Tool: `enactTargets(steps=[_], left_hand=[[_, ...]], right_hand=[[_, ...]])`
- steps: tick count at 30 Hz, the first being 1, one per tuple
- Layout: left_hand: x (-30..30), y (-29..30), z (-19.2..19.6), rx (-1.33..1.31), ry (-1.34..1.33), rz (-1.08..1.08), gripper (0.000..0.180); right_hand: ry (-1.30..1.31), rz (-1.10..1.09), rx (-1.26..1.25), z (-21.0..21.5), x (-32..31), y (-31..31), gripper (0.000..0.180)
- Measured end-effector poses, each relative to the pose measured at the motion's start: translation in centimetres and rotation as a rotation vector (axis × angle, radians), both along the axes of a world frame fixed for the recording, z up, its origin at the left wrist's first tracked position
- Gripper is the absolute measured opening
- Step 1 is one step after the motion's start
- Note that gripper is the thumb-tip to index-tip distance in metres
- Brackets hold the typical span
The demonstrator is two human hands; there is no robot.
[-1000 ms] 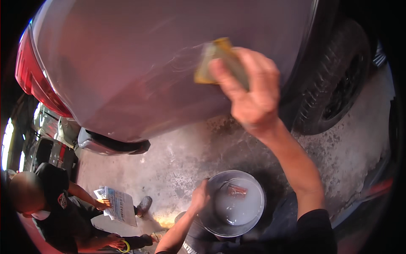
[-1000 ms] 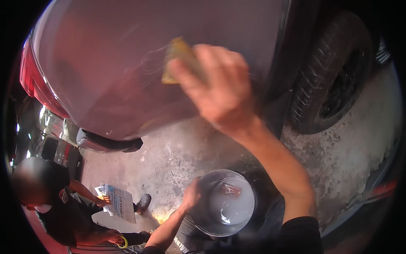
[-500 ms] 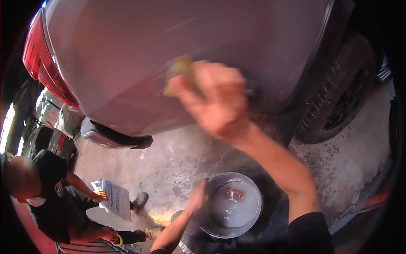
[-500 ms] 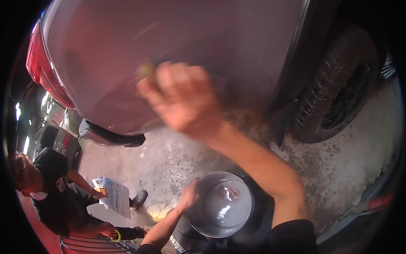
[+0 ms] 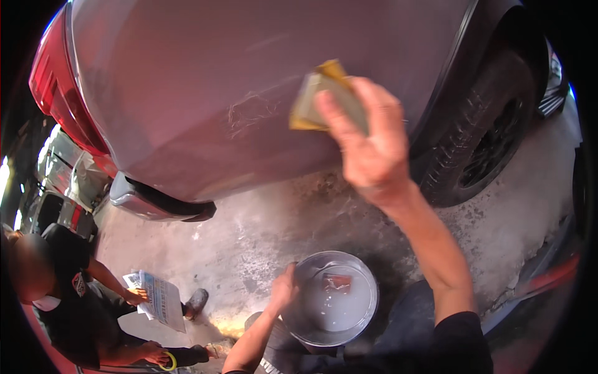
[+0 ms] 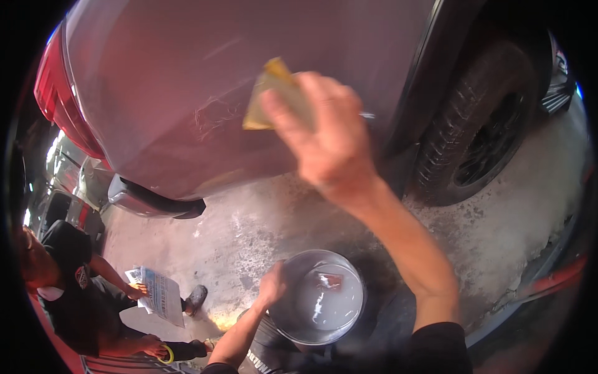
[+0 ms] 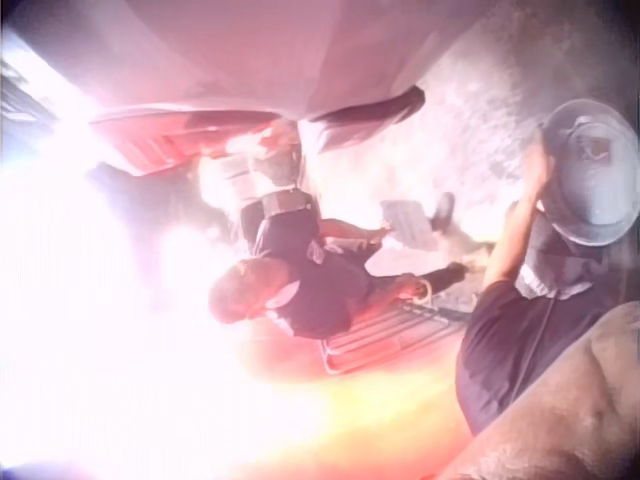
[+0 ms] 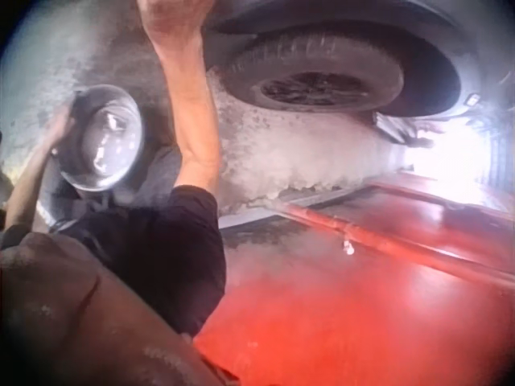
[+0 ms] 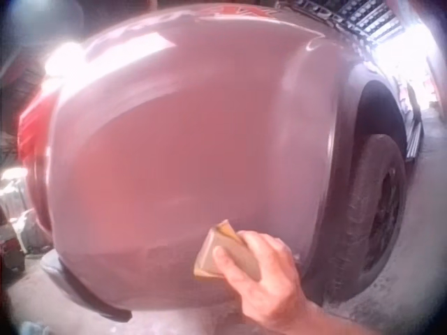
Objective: The person wets a sanding block in a bucket of water and sands the rear bumper of a car. They repeatedly dip the block in water and wipe the sanded area with a cloth.
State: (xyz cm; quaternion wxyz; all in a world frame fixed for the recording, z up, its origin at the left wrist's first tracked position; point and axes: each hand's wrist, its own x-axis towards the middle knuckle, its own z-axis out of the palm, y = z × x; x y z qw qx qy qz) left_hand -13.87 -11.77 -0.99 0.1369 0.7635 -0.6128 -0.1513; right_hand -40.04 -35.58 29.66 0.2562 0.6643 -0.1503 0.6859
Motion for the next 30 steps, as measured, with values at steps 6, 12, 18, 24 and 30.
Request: enactTargets(steps=[6, 12, 18, 24, 30], left_hand=[[0.0, 0.3, 0.0, -0.013, -0.012, -0.003, 0.063], [-0.4, -0.1, 0.3, -0.004, 0.016, -0.009, 0.061], [-0.6, -0.1, 1.2, 0.022, 0.027, 0.014, 0.064], [-0.2, 0.5, 0.6, 0.0, 0.015, 0.016, 0.063], [-0.8, -0.3, 1.1, 0.023, 0.032, -0.016, 0.063]], right_hand=[[0.089, -0.076, 0.015, 1.2, -3.2, -0.9, 0.055], [0.095, -0.054, -0.029, 2.8, 0.6, -0.2, 0.052], [0.037, -0.14, 0.011, 1.6, -1.9, -1.0, 0.052], [0.145, -0.012, 0.052, 3.2, 0.6, 1.3, 0.058], [-0.025, -0.074, 0.031, 2.3, 1.8, 1.0, 0.065]])
